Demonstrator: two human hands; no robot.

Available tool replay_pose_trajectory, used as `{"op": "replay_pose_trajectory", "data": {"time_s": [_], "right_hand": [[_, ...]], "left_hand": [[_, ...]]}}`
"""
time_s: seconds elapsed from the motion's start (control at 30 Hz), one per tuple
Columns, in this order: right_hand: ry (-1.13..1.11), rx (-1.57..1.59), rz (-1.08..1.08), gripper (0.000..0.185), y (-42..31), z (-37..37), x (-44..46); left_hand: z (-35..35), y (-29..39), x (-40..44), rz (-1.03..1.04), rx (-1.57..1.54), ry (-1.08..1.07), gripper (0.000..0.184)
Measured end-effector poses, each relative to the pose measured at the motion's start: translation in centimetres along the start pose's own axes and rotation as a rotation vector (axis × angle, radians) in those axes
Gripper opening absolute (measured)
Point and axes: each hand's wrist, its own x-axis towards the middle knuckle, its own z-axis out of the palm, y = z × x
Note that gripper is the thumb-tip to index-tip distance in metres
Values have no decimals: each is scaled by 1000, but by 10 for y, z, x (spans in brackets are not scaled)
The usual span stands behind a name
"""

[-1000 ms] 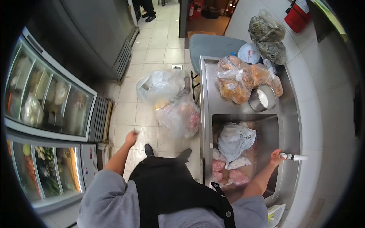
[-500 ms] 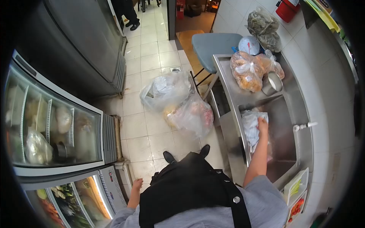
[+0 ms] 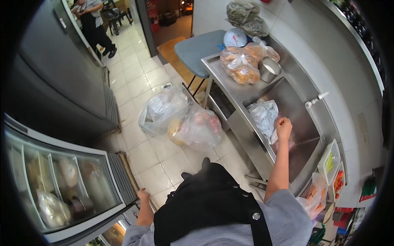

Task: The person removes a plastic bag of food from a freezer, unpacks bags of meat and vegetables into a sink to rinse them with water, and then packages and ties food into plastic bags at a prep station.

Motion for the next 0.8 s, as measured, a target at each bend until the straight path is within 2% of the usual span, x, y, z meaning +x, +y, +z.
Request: {"op": "replay_pose_trajectory", "data": {"time_s": [0.03, 0.07, 0.13, 0.2, 0.23, 0.3, 0.33, 0.4, 0.43, 0.47, 0.5, 0.53, 0.57, 0.63, 0.7, 0.73, 0.77, 0.8], "right_hand": [[-177, 11, 130, 23, 21, 0, 3], [-150, 14, 148, 23, 19, -4, -1], [-119, -322, -51, 52, -1, -12, -35], [-359, -80, 92, 70, -16, -26, -49], [-327, -49, 75, 67, -20, -29, -66], [-274, -17, 73, 59, -26, -30, -106], [-249, -19, 93, 55, -27, -34, -131], [-156, 14, 147, 49, -30, -48, -189], [-95, 48, 150, 44, -29, -57, -221], [-34, 19, 230, 44, -25, -65, -257], [-28, 23, 296, 40, -20, -71, -292], [-17, 27, 365, 36, -14, -78, -331], [-42, -15, 479, 35, -1, -78, -375], [-92, -102, 714, 32, 20, -81, -462], [-183, -102, 970, 28, 51, -73, -564], [-245, -56, 1102, 27, 59, -68, -619], [-192, -56, 1300, 24, 47, -73, -661], [-234, -92, 1499, 21, 77, -38, -751]], "left_hand": [[6, 13, 5, 26, 0, 71, 36], [10, 37, 7, 57, 1, 141, 35], [11, 73, 13, 116, 101, 100, 32], [14, 115, 3, 462, 210, 66, 29], [20, 131, 6, 510, 231, 52, 29], [27, 161, 19, 353, 48, -213, 34], [29, 175, 26, 401, 85, -233, 34], [41, 193, 47, 778, 443, -267, 37], [54, 201, 72, 870, 604, -346, 36], [60, 211, 89, 888, 632, -536, 36], [78, 217, 111, 931, 716, -582, 33], [82, 237, 114, 1177, 917, -753, 30], [88, 258, 110, 1296, 1161, -800, 25], [106, 290, 92, 1239, 1305, -822, 23], [129, 309, 66, 964, 1136, -821, 21], [144, 317, 54, 895, 1048, -833, 20], [160, 321, 40, 865, 974, -858, 19], [178, 324, 21, 874, 921, -893, 19]]}}
